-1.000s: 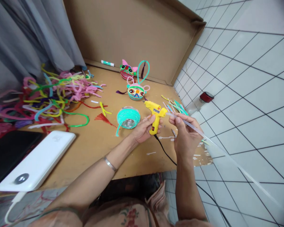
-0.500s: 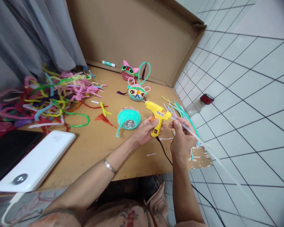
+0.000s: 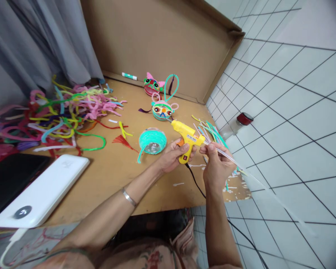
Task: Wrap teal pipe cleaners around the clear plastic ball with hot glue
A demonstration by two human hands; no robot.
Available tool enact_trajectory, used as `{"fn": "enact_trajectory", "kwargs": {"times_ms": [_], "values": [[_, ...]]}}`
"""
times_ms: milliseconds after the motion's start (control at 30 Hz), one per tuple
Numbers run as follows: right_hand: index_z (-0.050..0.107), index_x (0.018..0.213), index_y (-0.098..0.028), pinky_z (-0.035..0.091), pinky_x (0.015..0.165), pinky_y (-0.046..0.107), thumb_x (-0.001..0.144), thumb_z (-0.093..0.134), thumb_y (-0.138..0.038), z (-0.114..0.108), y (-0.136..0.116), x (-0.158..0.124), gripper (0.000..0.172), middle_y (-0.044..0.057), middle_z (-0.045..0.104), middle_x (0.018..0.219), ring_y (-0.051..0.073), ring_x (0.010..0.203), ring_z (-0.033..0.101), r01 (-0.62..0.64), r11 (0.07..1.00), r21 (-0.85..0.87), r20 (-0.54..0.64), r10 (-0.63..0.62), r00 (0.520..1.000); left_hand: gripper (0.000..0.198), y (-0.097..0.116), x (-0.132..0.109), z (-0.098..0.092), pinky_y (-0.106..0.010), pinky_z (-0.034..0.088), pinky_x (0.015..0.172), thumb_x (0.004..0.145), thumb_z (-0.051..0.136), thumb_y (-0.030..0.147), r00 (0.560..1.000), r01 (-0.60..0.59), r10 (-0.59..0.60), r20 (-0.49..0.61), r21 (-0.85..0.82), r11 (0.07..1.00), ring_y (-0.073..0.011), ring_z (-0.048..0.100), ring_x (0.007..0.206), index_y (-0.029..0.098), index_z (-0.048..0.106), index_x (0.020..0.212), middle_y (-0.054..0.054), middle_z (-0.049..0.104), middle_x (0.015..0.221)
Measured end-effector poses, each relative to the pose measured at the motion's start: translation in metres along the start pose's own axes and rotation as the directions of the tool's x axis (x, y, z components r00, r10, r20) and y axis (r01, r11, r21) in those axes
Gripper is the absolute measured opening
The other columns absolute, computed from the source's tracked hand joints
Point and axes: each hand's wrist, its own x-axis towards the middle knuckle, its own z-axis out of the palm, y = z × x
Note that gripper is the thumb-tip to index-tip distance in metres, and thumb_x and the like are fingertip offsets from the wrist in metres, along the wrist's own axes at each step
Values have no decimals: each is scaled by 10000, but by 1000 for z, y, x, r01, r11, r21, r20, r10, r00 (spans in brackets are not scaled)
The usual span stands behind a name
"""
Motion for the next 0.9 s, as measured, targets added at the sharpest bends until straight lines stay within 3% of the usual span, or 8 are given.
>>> {"fn": "enact_trajectory", "kwargs": {"times_ms": [333,600,900], "values": [[666,713,-161,557,603,278,734,786,-356,2,5,-1,230,-16,699,606,128,548,657,-25,1000,-8,-11,24,1000,476,-2,1,-1,-219,503,611,666,896,407,1000,5,-5,12,-5,1000,-100,622,656,131,647,963,-65,715,881],[659,751,-161,560,564,276,708,794,-351,9,5,-4,238,-7,710,628,129,541,662,-35,999,29,-52,37,998,508,-3,1,0,-220,508,601,653,903,416,1000,-2,2,-8,-7,1000,-107,625,661,139,634,985,-67,722,890],[641,771,-166,560,580,274,731,772,-432,8,14,-4,300,-8,695,644,128,569,660,-123,990,70,34,120,992,483,-10,6,-5,-229,528,614,655,902,377,996,-13,11,-87,-22,1000,-123,659,691,132,642,980,-55,728,875]]}}
